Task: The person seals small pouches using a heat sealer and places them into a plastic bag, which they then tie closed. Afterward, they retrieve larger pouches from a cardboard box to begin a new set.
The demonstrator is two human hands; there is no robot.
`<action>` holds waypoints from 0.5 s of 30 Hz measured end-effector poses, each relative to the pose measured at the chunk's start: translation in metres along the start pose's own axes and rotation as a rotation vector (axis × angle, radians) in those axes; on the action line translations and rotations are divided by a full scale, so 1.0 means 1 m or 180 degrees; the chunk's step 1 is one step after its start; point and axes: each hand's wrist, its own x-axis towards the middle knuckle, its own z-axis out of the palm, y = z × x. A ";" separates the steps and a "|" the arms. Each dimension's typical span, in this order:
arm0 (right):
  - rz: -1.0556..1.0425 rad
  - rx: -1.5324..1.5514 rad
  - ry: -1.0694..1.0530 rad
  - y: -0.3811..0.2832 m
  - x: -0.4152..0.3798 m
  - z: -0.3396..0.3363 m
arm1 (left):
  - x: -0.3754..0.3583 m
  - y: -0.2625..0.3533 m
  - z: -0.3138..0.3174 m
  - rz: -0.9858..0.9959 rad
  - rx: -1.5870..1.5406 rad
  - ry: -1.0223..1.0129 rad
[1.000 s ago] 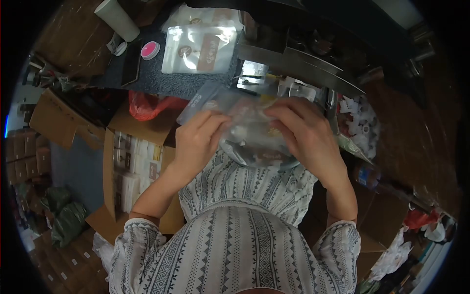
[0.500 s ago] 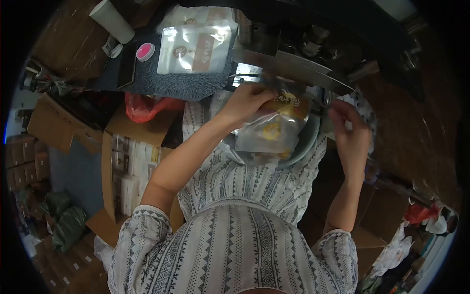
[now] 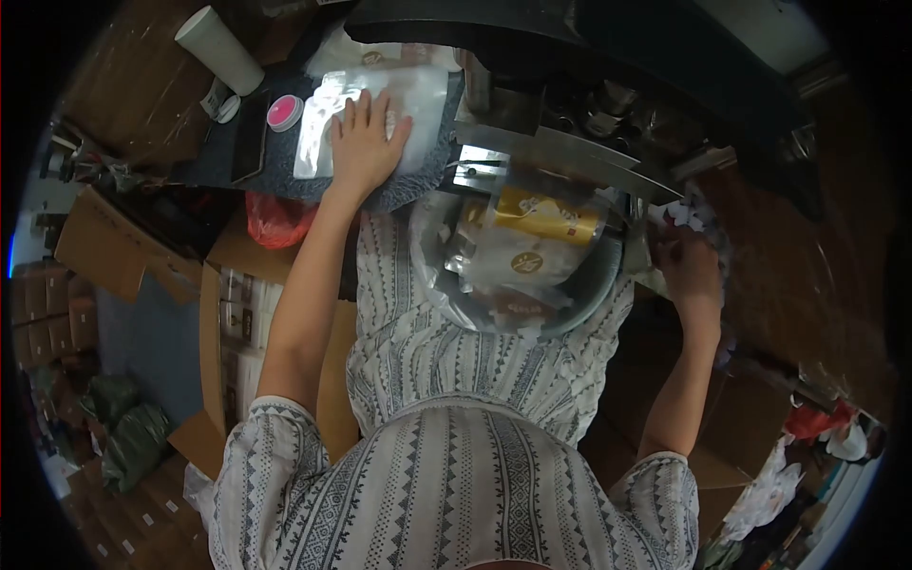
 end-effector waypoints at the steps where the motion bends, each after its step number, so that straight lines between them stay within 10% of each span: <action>1: -0.0003 -0.0006 -0.0015 -0.001 0.002 0.002 | -0.007 -0.004 -0.004 -0.0248 -0.0009 -0.0047; 15: 0.0021 0.0945 0.0254 -0.010 -0.007 -0.010 | -0.117 0.047 -0.085 -0.0003 -0.0583 -0.0028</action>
